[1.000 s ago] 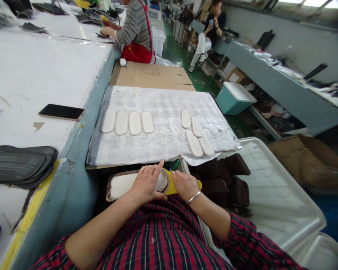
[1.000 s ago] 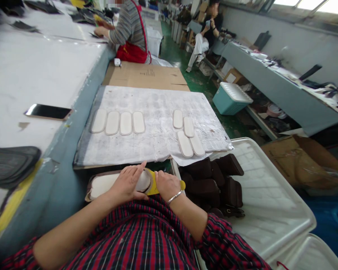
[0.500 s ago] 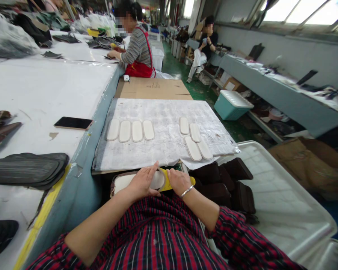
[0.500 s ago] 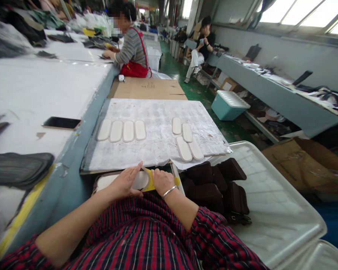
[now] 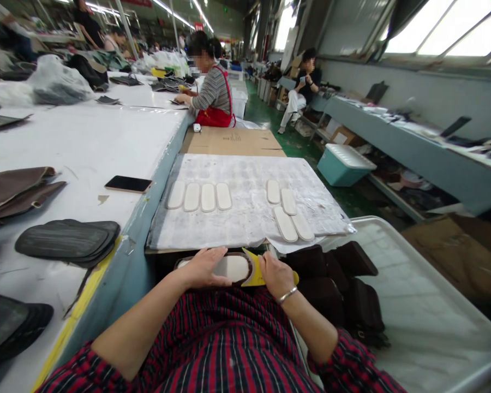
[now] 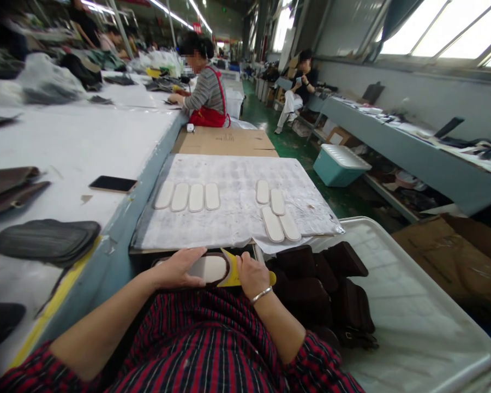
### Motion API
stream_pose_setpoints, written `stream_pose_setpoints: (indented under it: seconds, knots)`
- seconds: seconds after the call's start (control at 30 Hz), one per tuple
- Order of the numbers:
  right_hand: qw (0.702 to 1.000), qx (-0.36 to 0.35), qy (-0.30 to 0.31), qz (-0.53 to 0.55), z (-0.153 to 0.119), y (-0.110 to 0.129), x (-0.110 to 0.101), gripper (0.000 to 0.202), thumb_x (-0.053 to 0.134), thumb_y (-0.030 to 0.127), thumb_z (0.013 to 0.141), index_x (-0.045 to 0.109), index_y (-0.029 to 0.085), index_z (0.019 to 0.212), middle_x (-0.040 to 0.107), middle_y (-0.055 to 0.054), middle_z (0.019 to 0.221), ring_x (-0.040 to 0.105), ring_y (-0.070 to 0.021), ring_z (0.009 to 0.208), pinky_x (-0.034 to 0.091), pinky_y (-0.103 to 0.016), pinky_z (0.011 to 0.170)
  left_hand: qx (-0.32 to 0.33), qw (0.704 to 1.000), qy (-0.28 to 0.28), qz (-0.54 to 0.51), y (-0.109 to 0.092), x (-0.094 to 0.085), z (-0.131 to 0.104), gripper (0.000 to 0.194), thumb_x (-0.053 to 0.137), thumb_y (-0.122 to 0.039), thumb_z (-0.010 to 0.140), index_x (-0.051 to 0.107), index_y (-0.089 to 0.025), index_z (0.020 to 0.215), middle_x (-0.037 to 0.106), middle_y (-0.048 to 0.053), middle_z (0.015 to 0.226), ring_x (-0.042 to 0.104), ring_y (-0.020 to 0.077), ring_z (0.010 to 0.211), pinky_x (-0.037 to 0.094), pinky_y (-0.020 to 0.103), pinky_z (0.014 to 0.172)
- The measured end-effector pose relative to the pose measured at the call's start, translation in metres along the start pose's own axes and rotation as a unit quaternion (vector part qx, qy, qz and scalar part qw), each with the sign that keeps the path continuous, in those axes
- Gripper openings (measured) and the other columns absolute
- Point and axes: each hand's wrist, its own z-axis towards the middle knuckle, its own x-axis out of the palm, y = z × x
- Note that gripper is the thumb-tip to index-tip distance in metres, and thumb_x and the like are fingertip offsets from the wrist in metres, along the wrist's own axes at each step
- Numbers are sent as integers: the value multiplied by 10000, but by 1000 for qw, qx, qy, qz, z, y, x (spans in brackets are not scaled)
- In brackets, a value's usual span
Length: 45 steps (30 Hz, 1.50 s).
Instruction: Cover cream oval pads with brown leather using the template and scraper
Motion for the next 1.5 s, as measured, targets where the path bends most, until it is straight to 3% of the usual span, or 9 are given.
stream_pose_setpoints:
  seconds: [0.17,0.33,0.63,0.77,0.97,1.07,1.23,1.5]
  knots:
    - [997,-46,-53,-27,-14,29,15,303,278,338,928,513,177,823,635,-43,664,627,-174,633,388,-250,554,-2,999,-28,32,10,7,3,1102,688,-602,443,254,-136,1343,312,175,1393,300,309,1265,187,428,1045]
    - [1000,-8,-12,-24,-7,47,10,265,265,316,934,476,162,889,643,-72,686,645,-192,671,410,-249,566,7,998,-57,22,14,8,4,1057,728,-538,416,329,-112,1297,394,192,1335,379,319,1209,280,402,1006]
    - [997,67,24,-18,-3,56,7,257,263,327,930,438,138,938,643,-95,688,652,-215,664,425,-267,521,24,998,-61,6,8,7,-1,992,731,-488,441,359,-93,1271,440,188,1292,420,308,1174,307,386,990]
    - [996,85,6,-1,3,50,10,281,262,339,926,444,128,963,630,-83,675,641,-217,645,399,-272,512,22,998,-45,23,6,11,-6,1046,752,-482,404,355,-83,1286,414,194,1318,408,313,1183,307,383,993]
    - [994,88,-3,62,1,5,9,350,148,291,948,469,158,911,619,-48,735,616,-156,674,348,-247,530,4,998,-52,26,8,18,-8,1040,707,-533,465,306,-119,1331,355,178,1369,346,311,1236,241,419,1024]
    - [995,75,17,57,-3,-6,10,362,158,294,949,489,175,859,615,-33,689,609,-148,634,329,-247,511,-10,998,-63,28,1,22,-5,1031,663,-591,502,276,-150,1350,305,172,1397,290,323,1267,166,486,1034]
    - [996,47,57,46,-9,10,10,342,199,324,946,502,193,858,624,-39,671,621,-158,624,341,-243,500,-21,995,-89,50,-13,29,3,998,604,-636,560,248,-162,1364,232,156,1430,212,329,1299,77,534,1033]
    - [991,38,114,67,-17,23,-2,334,199,289,938,510,172,905,646,-93,749,637,-203,718,401,-269,568,-31,994,-81,63,-15,31,3,1007,623,-623,552,253,-157,1364,238,159,1426,244,345,1283,134,538,1019]
